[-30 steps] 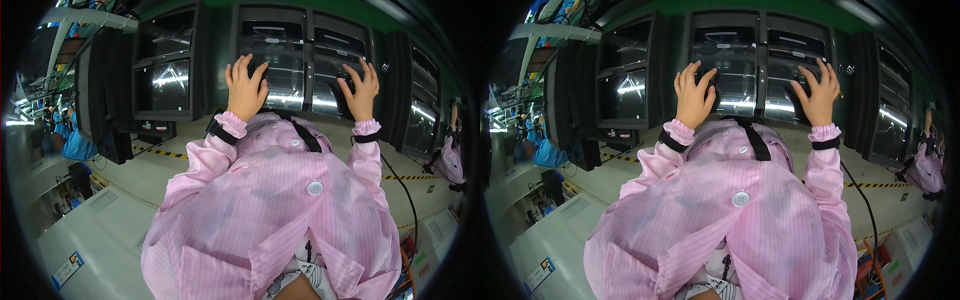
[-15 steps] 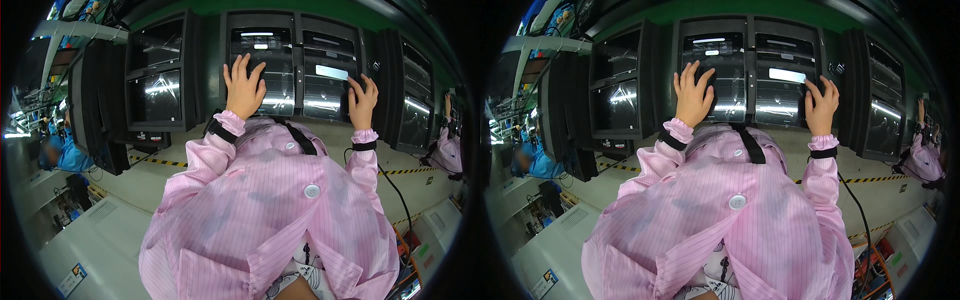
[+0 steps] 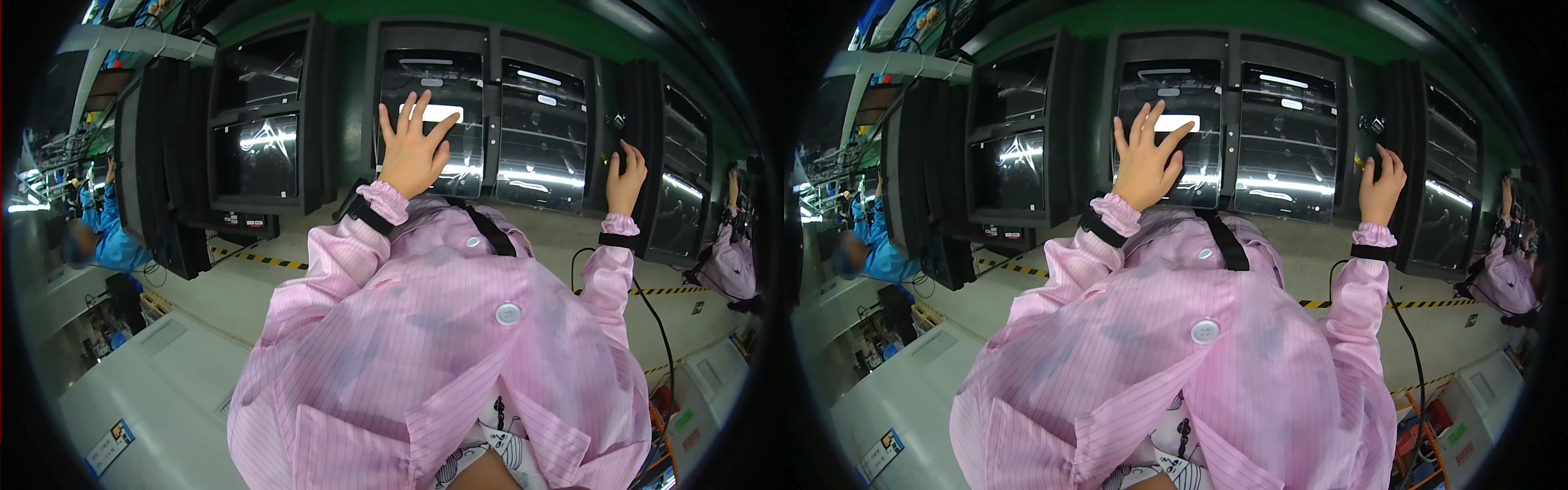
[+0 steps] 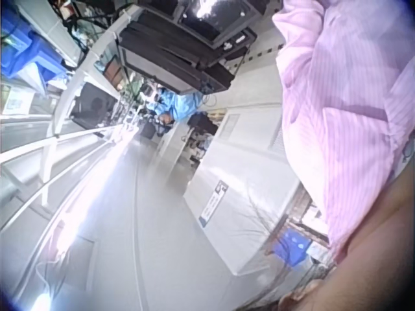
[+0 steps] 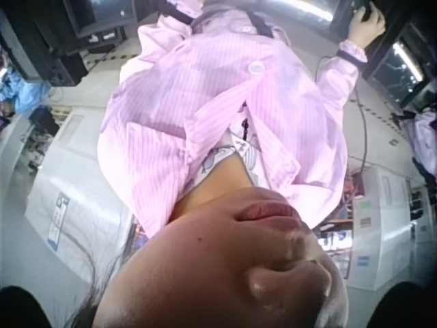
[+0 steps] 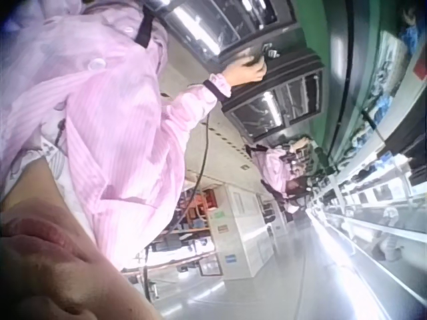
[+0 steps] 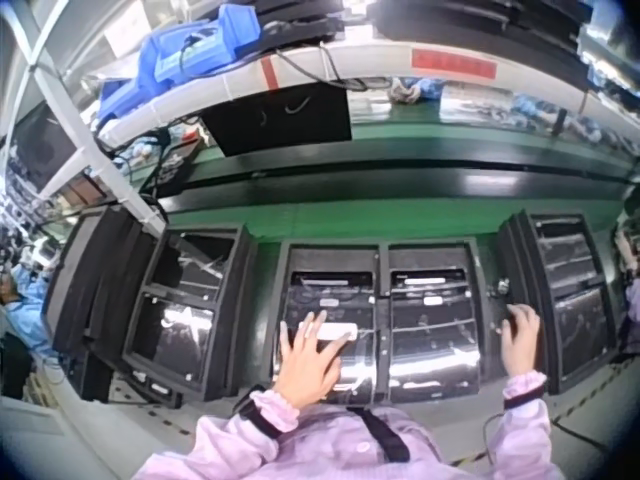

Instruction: Testing the functionality of tablet screens and internal software by navigating menus and observing visual outputs on an assembly line.

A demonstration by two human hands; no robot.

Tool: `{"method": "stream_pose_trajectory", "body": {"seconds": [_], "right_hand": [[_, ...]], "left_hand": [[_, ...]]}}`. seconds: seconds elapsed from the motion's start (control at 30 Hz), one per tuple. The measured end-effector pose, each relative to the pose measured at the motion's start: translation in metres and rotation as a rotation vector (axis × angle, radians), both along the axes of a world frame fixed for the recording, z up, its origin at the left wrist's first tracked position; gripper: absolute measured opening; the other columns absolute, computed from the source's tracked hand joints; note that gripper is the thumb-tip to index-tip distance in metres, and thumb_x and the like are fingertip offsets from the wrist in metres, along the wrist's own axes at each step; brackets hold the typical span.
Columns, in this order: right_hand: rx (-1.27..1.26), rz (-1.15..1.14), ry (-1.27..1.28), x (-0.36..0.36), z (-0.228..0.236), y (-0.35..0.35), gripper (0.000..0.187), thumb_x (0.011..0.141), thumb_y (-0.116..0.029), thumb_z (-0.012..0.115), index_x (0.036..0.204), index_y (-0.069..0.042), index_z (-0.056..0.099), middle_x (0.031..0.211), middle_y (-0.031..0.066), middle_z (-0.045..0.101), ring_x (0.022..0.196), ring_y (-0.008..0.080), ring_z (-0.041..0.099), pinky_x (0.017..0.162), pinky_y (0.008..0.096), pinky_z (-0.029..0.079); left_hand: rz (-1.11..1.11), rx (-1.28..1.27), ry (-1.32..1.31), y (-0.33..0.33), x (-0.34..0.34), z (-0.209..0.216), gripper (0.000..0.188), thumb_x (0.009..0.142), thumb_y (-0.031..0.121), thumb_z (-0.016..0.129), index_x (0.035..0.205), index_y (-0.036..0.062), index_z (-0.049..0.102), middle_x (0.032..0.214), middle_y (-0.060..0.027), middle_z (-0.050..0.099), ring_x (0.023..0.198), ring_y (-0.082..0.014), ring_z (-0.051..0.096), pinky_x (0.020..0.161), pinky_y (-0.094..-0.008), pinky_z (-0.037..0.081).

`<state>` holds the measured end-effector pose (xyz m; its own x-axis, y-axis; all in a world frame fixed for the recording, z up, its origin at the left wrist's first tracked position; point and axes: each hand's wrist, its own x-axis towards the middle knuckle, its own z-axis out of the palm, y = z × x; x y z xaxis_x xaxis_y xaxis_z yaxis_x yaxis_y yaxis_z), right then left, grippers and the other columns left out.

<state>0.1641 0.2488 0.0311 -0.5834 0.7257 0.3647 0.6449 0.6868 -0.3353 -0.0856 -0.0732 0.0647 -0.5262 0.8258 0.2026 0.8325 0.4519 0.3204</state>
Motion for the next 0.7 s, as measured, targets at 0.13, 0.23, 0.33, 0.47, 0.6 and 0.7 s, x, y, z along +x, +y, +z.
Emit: {"method": "stream_pose_trajectory", "body": {"seconds": [0.13, 0.23, 0.33, 0.47, 0.6, 0.7], "right_hand": [[0.021, 0.012, -0.073, 0.005, -0.033, 0.045, 0.039, 0.085, -0.013, 0.059, 0.123, -0.005, 0.054, 0.123, 0.0166, 0.053, 0.113, 0.0374, 0.049, 0.097, 0.0424, 0.039], [0.08, -0.045, -0.082, -0.016, -0.044, 0.059, 0.046, 0.086, -0.015, 0.061, 0.129, -0.004, 0.049, 0.131, 0.015, 0.049, 0.113, 0.037, 0.049, 0.096, 0.0437, 0.041], [0.171, -0.111, -0.281, -0.033, -0.047, 0.062, 0.051, 0.087, -0.027, 0.059, 0.133, -0.009, 0.048, 0.137, 0.0044, 0.047, 0.11, 0.032, 0.051, 0.09, 0.0431, 0.043], [0.294, -0.232, -0.386, -0.038, -0.06, 0.071, 0.05, 0.088, -0.04, 0.055, 0.13, -0.014, 0.053, 0.14, -0.007, 0.045, 0.112, 0.0265, 0.049, 0.088, 0.0444, 0.04], [0.147, -0.182, -0.334, -0.034, -0.046, 0.08, 0.053, 0.088, -0.045, 0.056, 0.127, -0.01, 0.055, 0.142, -0.0007, 0.043, 0.119, 0.0305, 0.046, 0.094, 0.047, 0.038], [-0.002, 0.02, -0.085, -0.02, -0.021, 0.061, 0.063, 0.084, -0.041, 0.066, 0.13, -0.002, 0.051, 0.142, 0.0178, 0.039, 0.124, 0.0366, 0.043, 0.104, 0.0409, 0.034]], "left_hand": [[0.06, 0.071, -0.02, -0.004, -0.001, 0.014, 0.052, 0.085, 0.023, 0.055, 0.136, 0.025, 0.048, 0.146, -0.0153, 0.032, 0.136, -0.0358, 0.027, 0.109, -0.063, 0.007], [0.136, 0.026, -0.017, -0.017, -0.001, 0.014, 0.058, 0.085, 0.027, 0.058, 0.14, 0.0179, 0.042, 0.145, -0.0156, 0.032, 0.137, -0.0358, 0.026, 0.11, -0.0601, 0.008], [0.177, 0.005, -0.035, -0.034, -0.001, 0.014, 0.064, 0.085, 0.029, 0.061, 0.142, 0.0117, 0.036, 0.146, -0.0171, 0.03, 0.138, -0.0358, 0.024, 0.111, -0.0581, 0.008], [0.203, 0.008, -0.114, -0.052, 0.002, 0.011, 0.076, 0.081, 0.036, 0.067, 0.143, 0.0087, 0.033, 0.146, -0.0199, 0.028, 0.139, -0.039, 0.02, 0.111, -0.0574, 0.009], [0.202, -0.043, -0.205, -0.062, 0.013, 0.017, 0.112, 0.058, 0.048, 0.083, 0.147, 0.0112, 0.026, 0.152, -0.023, 0.015, 0.14, -0.0429, 0.015, 0.11, -0.0592, 0.015], [0.188, -0.106, -0.168, -0.063, 0.009, 0.017, 0.122, 0.051, 0.048, 0.087, 0.148, 0.0124, 0.023, 0.153, -0.0233, 0.012, 0.139, -0.0438, 0.017, 0.11, -0.0572, 0.02]]}}
